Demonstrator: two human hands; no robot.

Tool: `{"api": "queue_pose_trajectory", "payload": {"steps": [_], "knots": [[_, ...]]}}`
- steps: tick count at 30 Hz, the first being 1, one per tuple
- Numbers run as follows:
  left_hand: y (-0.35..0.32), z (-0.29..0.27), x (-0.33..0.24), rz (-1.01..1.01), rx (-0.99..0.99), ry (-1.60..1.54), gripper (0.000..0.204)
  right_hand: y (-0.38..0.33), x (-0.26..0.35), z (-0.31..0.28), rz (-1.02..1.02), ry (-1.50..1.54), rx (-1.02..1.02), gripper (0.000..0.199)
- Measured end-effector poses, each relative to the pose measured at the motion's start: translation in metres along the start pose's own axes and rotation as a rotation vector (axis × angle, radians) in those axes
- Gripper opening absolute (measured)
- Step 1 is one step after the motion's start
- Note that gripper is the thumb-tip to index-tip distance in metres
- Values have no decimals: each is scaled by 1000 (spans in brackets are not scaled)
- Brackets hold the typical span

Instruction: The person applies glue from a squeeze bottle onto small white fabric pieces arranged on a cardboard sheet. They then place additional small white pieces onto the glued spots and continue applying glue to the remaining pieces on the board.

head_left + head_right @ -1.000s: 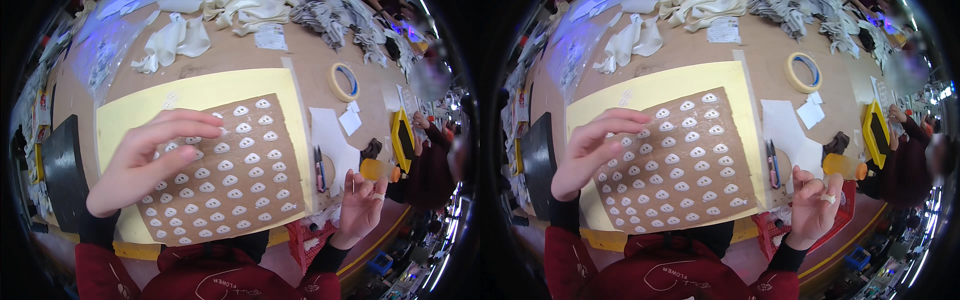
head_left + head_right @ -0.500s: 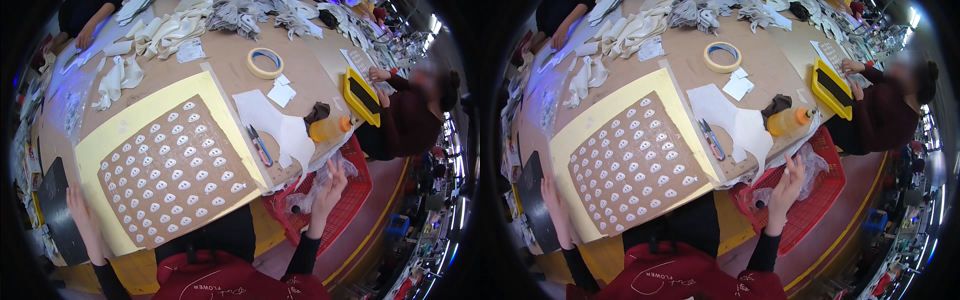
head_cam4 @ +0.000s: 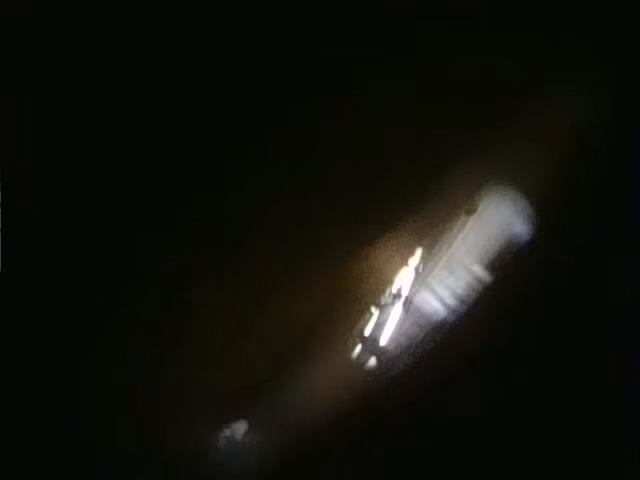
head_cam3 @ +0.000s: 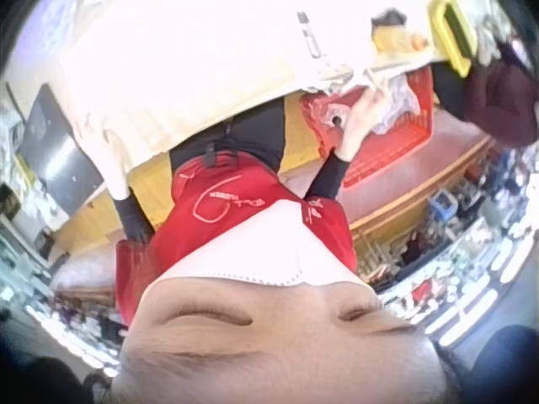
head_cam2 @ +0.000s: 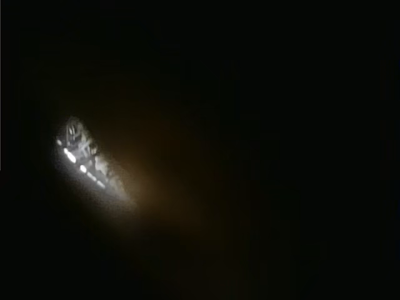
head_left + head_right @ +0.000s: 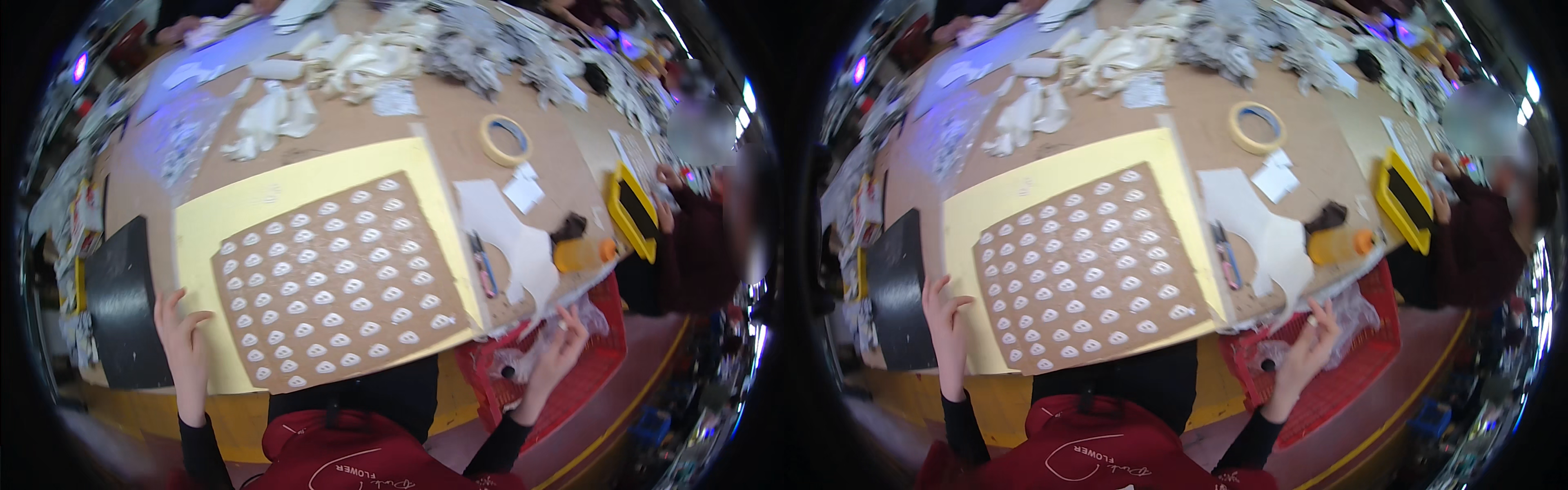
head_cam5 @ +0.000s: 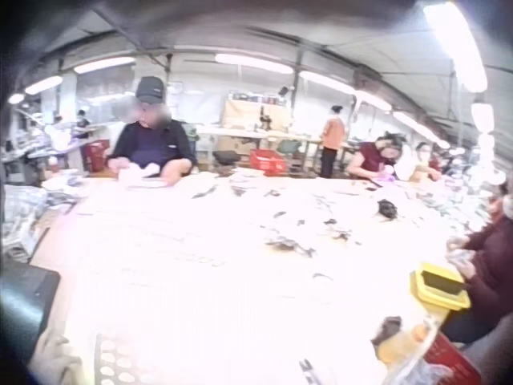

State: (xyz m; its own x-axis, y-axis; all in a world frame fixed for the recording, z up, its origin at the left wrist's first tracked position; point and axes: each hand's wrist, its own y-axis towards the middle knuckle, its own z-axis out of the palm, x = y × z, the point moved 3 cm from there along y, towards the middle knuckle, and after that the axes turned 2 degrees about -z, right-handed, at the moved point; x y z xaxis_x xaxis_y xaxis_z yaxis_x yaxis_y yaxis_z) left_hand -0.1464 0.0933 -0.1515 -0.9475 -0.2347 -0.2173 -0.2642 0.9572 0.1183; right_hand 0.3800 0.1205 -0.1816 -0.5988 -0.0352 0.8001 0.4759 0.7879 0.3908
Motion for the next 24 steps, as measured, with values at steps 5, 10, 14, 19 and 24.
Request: {"api": "queue_pose_trajectory", "payload": {"steps": [5,10,14,19,24], "knots": [[58,-26,20,-156,-129,-561,29,5,84,58,-116,256,45,11],[125,-20,-4,148,-111,-555,26,22,166,184,-373,66,446,12],[175,17,-19,415,53,-644,27,22,170,284,-725,-143,573,12],[229,90,-53,599,116,-709,34,3,161,336,-913,-293,619,13],[259,143,-88,736,102,-660,45,-4,149,361,-961,-348,604,14]]}}
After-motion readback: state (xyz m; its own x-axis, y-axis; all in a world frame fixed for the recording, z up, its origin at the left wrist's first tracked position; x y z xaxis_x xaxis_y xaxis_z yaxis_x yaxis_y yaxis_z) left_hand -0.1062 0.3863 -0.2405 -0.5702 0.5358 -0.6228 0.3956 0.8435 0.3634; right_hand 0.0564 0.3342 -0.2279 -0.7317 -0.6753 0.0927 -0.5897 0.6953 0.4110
